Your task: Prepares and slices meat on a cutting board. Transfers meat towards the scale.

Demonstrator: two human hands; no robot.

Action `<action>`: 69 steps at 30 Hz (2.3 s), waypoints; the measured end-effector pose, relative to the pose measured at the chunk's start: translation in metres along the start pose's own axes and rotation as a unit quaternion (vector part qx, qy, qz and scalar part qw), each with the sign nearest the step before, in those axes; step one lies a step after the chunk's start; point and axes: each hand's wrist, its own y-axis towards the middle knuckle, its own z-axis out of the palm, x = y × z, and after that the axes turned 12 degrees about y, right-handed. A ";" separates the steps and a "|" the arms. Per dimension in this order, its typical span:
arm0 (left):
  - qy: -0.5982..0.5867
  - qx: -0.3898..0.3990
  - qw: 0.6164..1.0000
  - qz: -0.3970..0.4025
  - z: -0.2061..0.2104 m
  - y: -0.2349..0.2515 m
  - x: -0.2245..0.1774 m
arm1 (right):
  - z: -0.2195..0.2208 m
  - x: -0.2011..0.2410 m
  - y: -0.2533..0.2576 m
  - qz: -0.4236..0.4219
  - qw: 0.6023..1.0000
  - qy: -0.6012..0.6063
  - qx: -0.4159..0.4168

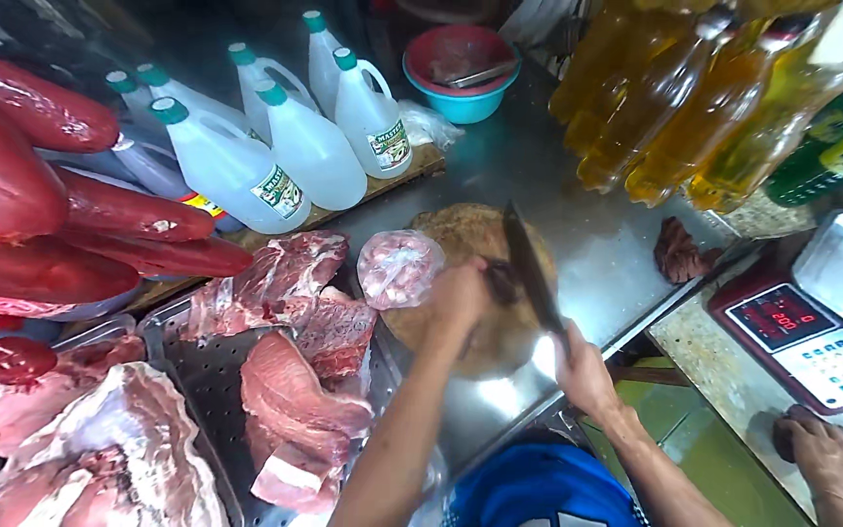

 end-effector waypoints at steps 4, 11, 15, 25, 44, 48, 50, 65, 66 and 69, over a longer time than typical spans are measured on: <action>0.042 -0.027 0.989 0.141 0.031 0.035 -0.026 | -0.016 -0.004 0.014 0.015 0.998 0.044 -0.045; 0.175 0.021 0.974 0.144 0.044 0.012 -0.028 | -0.052 -0.002 0.024 0.022 0.998 0.053 0.016; 0.107 -0.035 0.988 0.102 0.040 -0.002 -0.016 | -0.059 0.009 0.027 -0.051 0.998 0.033 0.023; 0.052 -0.047 0.997 0.033 0.034 -0.004 -0.003 | -0.073 -0.041 0.047 0.010 0.974 -0.083 0.211; 0.255 0.153 0.922 0.247 0.024 0.066 -0.042 | -0.049 -0.071 0.047 0.084 0.992 0.084 0.052; 0.288 0.162 0.915 0.231 0.028 0.078 -0.050 | -0.050 -0.075 0.047 0.080 0.991 0.092 0.059; 0.314 0.165 0.904 0.238 0.029 0.077 -0.055 | -0.052 -0.076 0.048 0.082 0.990 0.096 0.063; 0.189 0.154 0.965 -0.094 0.010 0.049 -0.036 | -0.060 -0.063 0.050 0.097 0.987 0.084 0.095; 0.194 0.139 0.965 -0.111 0.013 0.046 -0.031 | -0.062 -0.059 0.051 0.093 0.988 0.066 0.101; 0.179 0.060 0.977 -0.097 0.020 0.037 -0.019 | -0.064 -0.049 0.055 0.089 0.988 0.027 0.122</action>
